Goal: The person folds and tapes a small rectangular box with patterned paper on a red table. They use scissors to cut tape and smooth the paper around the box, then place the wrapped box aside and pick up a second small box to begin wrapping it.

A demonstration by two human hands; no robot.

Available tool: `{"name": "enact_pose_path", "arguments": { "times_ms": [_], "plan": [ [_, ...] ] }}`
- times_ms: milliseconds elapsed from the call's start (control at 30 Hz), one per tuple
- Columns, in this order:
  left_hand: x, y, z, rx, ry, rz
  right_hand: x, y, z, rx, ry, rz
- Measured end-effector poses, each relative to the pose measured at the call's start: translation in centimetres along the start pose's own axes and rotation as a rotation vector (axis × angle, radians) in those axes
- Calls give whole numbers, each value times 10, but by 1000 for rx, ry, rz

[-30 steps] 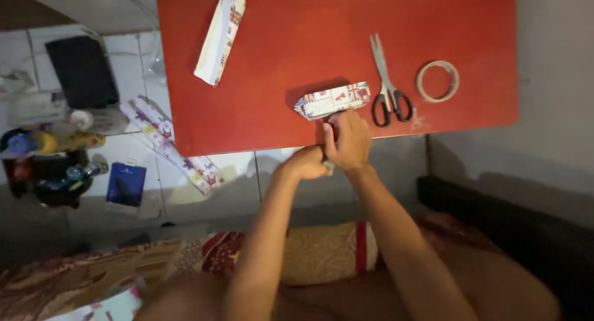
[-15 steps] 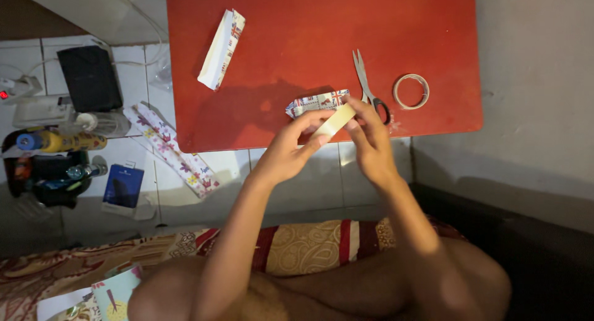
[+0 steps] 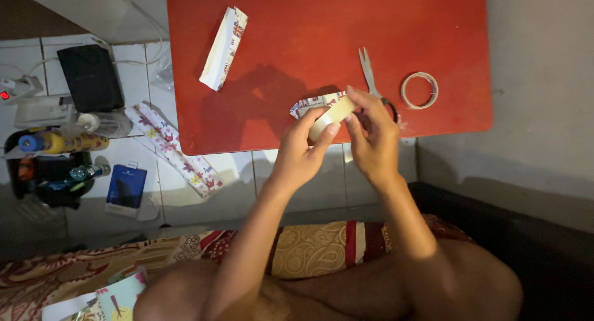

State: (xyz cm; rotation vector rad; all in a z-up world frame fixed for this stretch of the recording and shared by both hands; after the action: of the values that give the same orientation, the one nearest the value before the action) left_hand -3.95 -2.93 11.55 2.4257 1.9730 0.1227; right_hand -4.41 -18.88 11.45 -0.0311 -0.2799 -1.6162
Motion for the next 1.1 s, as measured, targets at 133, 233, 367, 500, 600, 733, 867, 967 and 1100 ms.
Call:
{"name": "enact_pose_path", "arguments": {
  "times_ms": [133, 233, 367, 500, 600, 733, 867, 967, 1100],
  "plan": [
    [0, -2, 2, 56, -102, 10, -3, 0, -2, -1, 41, -47],
    [1, -1, 6, 44, -165, 11, -2, 4, -5, 11, 91, -60],
    [-4, -7, 9, -27, -185, 50, -1, 5, -12, -69, 70, -46],
    [-3, -7, 9, -85, -194, 89, 1, 10, -6, -8, -71, -109],
    [-1, -4, 9, -80, -115, 52, 5, 9, 3, -19, -392, -194],
    [-5, -1, 12, -3, -98, 20, -2, 8, 14, 229, -556, -169],
    [-5, 0, 13, 35, -84, -15, -7, 7, 14, 193, -511, -168],
    [-4, 1, 16, 86, -39, -57, -10, 6, 16, 272, -483, -141],
    [-2, 3, 23, 113, -60, -55, -11, 5, 15, 293, -441, -102]
  ]
}}
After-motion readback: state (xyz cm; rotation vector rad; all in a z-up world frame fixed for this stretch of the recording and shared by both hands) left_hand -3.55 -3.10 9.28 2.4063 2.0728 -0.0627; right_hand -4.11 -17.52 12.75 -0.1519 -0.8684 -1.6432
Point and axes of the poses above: each hand's wrist, its own y-axis towards the middle knuckle, its own x-axis out of the back of the hand, z = x × y, the point moved 2 cm from there along y, towards the middle knuckle
